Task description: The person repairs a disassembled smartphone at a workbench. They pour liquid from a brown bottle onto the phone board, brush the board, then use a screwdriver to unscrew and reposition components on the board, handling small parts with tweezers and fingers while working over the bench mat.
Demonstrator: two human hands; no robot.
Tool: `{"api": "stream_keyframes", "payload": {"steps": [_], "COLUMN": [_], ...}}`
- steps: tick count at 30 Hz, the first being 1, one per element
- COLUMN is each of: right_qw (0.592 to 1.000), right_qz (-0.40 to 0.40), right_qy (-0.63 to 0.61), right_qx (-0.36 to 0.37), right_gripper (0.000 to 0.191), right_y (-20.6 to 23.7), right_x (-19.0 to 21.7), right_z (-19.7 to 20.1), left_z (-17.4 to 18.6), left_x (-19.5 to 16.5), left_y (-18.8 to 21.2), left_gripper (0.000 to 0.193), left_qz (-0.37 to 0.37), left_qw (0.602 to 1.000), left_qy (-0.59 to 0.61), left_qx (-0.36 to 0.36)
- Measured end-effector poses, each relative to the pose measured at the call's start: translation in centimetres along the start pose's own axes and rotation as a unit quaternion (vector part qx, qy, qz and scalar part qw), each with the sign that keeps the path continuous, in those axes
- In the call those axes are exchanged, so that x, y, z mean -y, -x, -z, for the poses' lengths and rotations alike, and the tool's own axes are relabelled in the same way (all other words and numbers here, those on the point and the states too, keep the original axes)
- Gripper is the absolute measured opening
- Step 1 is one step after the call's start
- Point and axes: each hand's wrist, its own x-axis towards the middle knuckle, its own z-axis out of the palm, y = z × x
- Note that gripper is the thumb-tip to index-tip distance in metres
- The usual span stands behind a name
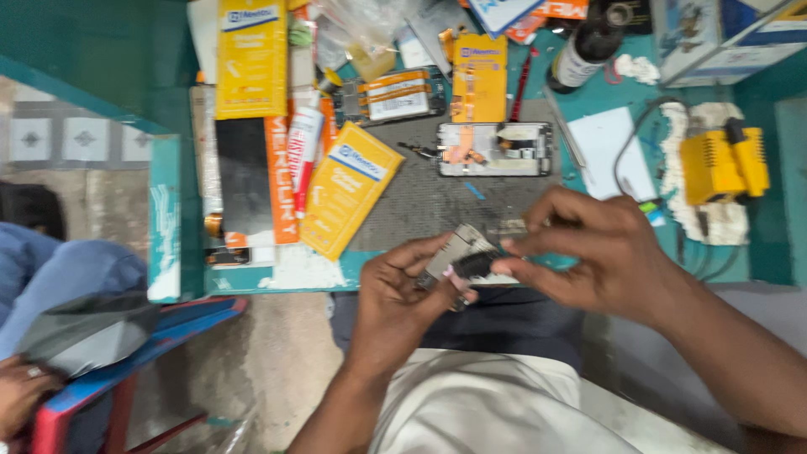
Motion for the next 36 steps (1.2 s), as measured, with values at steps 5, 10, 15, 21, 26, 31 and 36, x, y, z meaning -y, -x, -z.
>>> {"api": "stream_keyframes", "payload": {"steps": [5,10,15,21,26,31,36], "right_qw": [1.000,0.995,0.993,0.993,0.994,0.999,0.996], "right_qz": [0.011,-0.078,-0.083,-0.078,-0.058,0.029,0.071], "right_qy": [-0.002,-0.064,-0.087,-0.085,-0.089,-0.042,-0.059], "right_qx": [-0.007,0.020,-0.018,-0.026,-0.005,0.020,0.012], "right_gripper": [0.015,0.019,0.021,0.023,0.024,0.021,0.021], "right_y": [0.1,0.7,1.6,2.1,1.9,0.9,0.7], "right_x": [-0.2,-0.4,-0.9,-1.9,-2.3,-3.6,-4.5], "right_z": [0.2,0.3,-1.4,-1.7,-0.3,0.8,0.0], "left_z": [0.3,0.0,-0.1,-0.4,-0.4,-0.1,0.6], "left_x": [-0.3,0.5,1.3,1.2,0.9,0.8,0.5], "left_y": [0.6,0.4,-0.3,-1.0,-1.1,-1.0,-1.3], "left_gripper": [0.045,0.046,0.045,0.047,0.048,0.046,0.046], "left_qz": [0.016,0.003,-0.037,-0.005,0.020,0.032,0.044], "left_qw": [0.999,1.000,0.998,0.999,1.000,0.999,0.998], "left_qy": [-0.020,0.006,-0.010,0.014,0.006,-0.015,-0.003], "left_qx": [-0.022,-0.020,-0.052,-0.028,0.000,0.022,0.034]}}
